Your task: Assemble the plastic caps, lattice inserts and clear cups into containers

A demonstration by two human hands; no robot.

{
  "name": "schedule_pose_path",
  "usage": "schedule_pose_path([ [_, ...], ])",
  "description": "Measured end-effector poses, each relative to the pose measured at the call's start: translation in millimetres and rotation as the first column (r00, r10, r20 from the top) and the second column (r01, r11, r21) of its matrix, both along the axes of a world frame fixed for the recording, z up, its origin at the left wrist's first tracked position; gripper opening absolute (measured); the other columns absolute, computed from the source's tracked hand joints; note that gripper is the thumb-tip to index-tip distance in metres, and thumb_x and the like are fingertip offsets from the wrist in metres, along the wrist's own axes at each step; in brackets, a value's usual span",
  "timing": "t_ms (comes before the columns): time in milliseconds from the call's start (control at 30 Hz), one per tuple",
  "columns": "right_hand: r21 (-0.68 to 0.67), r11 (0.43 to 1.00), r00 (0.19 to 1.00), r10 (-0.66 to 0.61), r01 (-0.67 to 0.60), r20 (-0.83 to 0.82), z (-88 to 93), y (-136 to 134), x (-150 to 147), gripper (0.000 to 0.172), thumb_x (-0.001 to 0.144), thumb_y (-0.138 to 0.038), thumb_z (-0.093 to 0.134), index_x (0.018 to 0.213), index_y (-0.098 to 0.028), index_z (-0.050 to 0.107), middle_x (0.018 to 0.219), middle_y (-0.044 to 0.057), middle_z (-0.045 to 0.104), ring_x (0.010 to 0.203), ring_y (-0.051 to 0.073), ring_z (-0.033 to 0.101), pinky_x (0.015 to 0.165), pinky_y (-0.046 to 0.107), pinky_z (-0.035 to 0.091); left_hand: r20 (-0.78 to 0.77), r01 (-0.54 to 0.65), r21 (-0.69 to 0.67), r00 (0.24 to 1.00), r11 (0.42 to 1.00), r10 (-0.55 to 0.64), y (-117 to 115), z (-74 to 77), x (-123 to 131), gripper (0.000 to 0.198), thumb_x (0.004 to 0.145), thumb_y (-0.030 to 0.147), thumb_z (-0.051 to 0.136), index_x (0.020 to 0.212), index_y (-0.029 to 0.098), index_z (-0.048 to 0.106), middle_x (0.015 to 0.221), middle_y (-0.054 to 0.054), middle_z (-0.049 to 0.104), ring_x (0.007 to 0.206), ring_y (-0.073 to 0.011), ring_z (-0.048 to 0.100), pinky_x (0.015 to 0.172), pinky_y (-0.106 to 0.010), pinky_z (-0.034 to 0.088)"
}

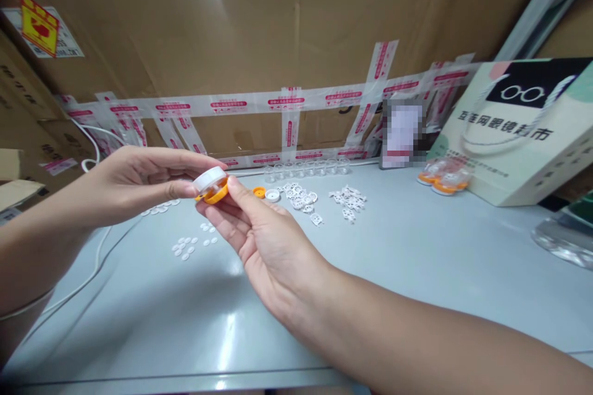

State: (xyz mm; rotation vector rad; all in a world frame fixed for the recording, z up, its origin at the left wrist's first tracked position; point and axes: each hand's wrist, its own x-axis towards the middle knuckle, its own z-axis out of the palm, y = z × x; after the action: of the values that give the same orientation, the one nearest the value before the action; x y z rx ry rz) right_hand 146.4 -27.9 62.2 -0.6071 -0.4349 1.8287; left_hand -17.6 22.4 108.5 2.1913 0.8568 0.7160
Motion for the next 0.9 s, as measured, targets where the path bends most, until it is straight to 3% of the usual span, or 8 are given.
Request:
schedule_pose_path([
  [500,-0.001,1.000,1.000,0.014,-0.014,0.006,5.3,-7.6,-1.5,0.012,0.082,-0.021,0.060,0.085,-0.013,0.068,0.088,0.003,0.071,0.083,0.010,0.068,0.082,0.017,0.054,0.038,0.036,-0.003,0.999,0.999,-0.036,-3.9,1.8,-1.0,0.027,0.076,0.028,0.066,0.102,0.023,0.068,0.103,-0.004,0.069,0.092,-0.0215,0.066,0.078,-0.028,0.056],
  [900,0.093,0.990,0.994,0.105,-0.103,-0.015,3.4,-16.1,5.9,0.014,0.083,-0.021,0.058,0.090,-0.013,0.068,0.092,0.003,0.071,0.086,0.009,0.067,0.083,0.017,0.054,0.055,0.006,0.134,0.998,0.991,-0.013,-15.0,4.2,-0.1,0.025,0.073,0.027,0.068,0.098,0.024,0.069,0.095,-0.002,0.071,0.087,-0.0209,0.067,0.078,-0.028,0.055],
])
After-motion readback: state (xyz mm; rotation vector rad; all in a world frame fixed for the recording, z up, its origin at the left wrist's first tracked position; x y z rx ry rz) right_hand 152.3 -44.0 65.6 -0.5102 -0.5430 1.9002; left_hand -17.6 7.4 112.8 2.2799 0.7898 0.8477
